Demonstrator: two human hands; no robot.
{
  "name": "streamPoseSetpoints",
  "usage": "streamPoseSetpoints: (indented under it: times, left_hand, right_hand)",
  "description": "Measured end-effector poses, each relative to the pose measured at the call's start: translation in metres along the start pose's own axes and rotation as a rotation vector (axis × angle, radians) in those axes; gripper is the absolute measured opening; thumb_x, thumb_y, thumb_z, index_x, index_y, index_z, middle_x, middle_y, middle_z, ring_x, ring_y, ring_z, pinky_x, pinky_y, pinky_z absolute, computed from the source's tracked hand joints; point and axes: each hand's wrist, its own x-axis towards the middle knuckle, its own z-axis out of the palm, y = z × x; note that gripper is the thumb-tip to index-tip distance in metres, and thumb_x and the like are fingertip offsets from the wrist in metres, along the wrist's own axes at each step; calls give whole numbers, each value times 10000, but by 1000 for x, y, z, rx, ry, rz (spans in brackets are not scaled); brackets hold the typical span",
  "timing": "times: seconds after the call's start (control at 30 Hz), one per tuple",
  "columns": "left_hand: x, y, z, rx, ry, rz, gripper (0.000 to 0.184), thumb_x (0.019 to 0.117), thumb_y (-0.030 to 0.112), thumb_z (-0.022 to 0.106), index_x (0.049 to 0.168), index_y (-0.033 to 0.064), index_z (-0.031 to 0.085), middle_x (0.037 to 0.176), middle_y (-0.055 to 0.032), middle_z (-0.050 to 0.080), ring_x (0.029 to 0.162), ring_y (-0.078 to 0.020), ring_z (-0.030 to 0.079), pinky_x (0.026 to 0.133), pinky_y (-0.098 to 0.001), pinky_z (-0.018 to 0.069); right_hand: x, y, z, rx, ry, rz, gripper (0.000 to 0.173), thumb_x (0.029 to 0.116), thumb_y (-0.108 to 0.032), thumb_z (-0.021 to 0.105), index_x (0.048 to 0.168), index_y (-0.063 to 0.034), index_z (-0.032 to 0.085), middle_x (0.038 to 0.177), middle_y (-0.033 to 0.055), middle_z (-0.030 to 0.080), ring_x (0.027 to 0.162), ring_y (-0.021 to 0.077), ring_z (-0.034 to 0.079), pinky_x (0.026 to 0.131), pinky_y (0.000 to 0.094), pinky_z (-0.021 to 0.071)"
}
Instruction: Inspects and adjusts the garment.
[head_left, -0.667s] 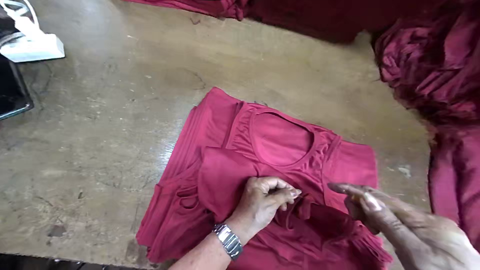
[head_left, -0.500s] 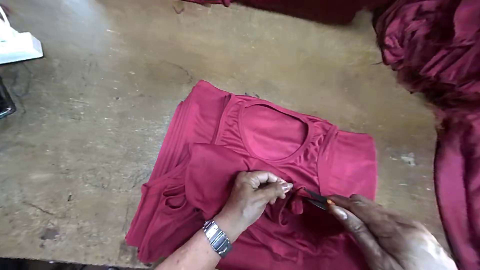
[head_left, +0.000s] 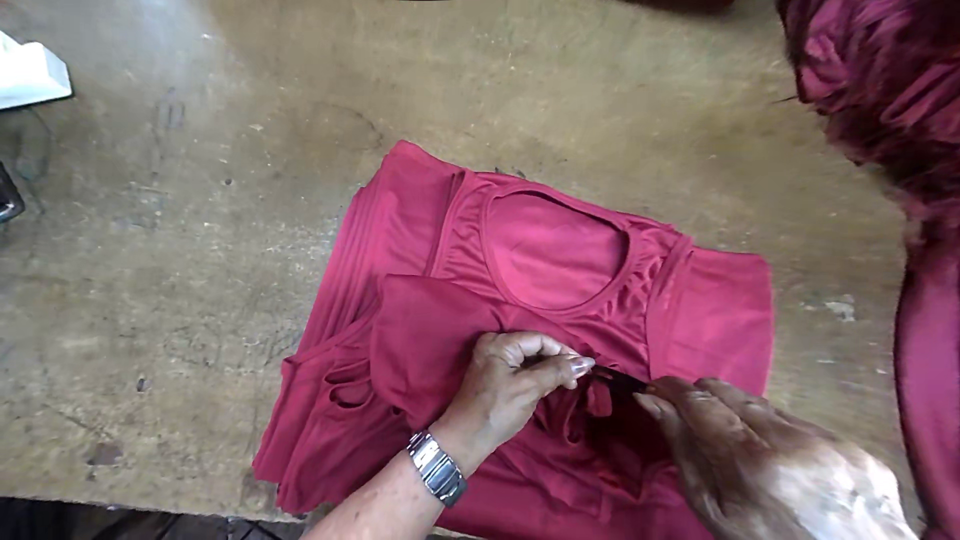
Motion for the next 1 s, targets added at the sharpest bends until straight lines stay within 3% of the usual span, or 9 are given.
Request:
streamPoseSetpoints:
  times: [0.27,0.43,0.53,0.6,0.67,0.73,0.83,0.93,1.0]
  left_hand:
    - [-1,2,0,23,0,4,149,992,99,657,901,10,734,764,-77,688,612,-98,582,541,-219,466]
    - [-2,7,1,17,5,-21,138,985,109,671,913,12,739,754,-77,683,610,-104,595,546,-225,491]
    - [-6,30,3,82,33,-170,168,991,173,665,861,84,724,703,-23,637,590,-85,568,545,-228,462]
    - [-4,17,2,22,12,-87,152,988,106,656,882,27,732,715,-58,659,583,-92,567,523,-214,457]
    - [-3,7,0,-15,-15,-23,140,989,71,643,908,-7,727,750,-87,673,610,-109,585,541,-217,480]
    - [-8,13,-3,-18,-28,-10,130,988,72,647,921,-10,723,781,-87,679,646,-115,607,586,-234,517]
    - [-36,56,-18,-62,-55,22,91,951,122,690,915,45,721,786,-40,674,684,-86,636,638,-258,568]
    - [-73,75,-72,-114,-121,99,141,930,212,733,888,77,726,786,-26,662,681,-58,609,619,-211,522]
    - [-105,79,-121,68,-113,65,178,944,261,730,886,94,748,795,-17,691,682,-49,630,619,-193,534]
  right_hand:
    - [0,-5,-25,21,-97,26,376,1086,-279,466,1036,-13,727,855,186,701,758,376,710,562,490,534]
    - [7,-12,-21,-18,-54,20,362,1053,-279,504,927,-26,729,802,170,691,693,377,700,491,493,504]
    - [13,-26,-23,-9,-34,60,343,1030,-276,563,903,-18,751,804,196,708,729,407,723,535,519,531]
    - [12,-24,-17,-14,-33,61,335,1026,-258,554,863,-32,739,780,176,698,724,400,719,529,522,521]
    - [7,-8,-10,1,-35,59,371,1034,-282,489,849,-60,721,748,134,676,661,359,690,488,509,494]
    - [0,17,-10,97,-29,135,420,1081,-301,444,956,-5,713,767,178,677,648,379,672,517,558,488]
    - [-20,74,11,219,114,339,510,1111,-345,364,1059,69,658,788,241,635,662,373,623,589,581,468]
    - [-50,128,49,239,93,521,550,1086,-445,408,1175,55,618,893,284,652,769,455,646,676,682,484]
    - [-68,150,76,251,38,601,520,1058,-419,473,1212,61,602,907,316,657,783,523,645,680,743,471]
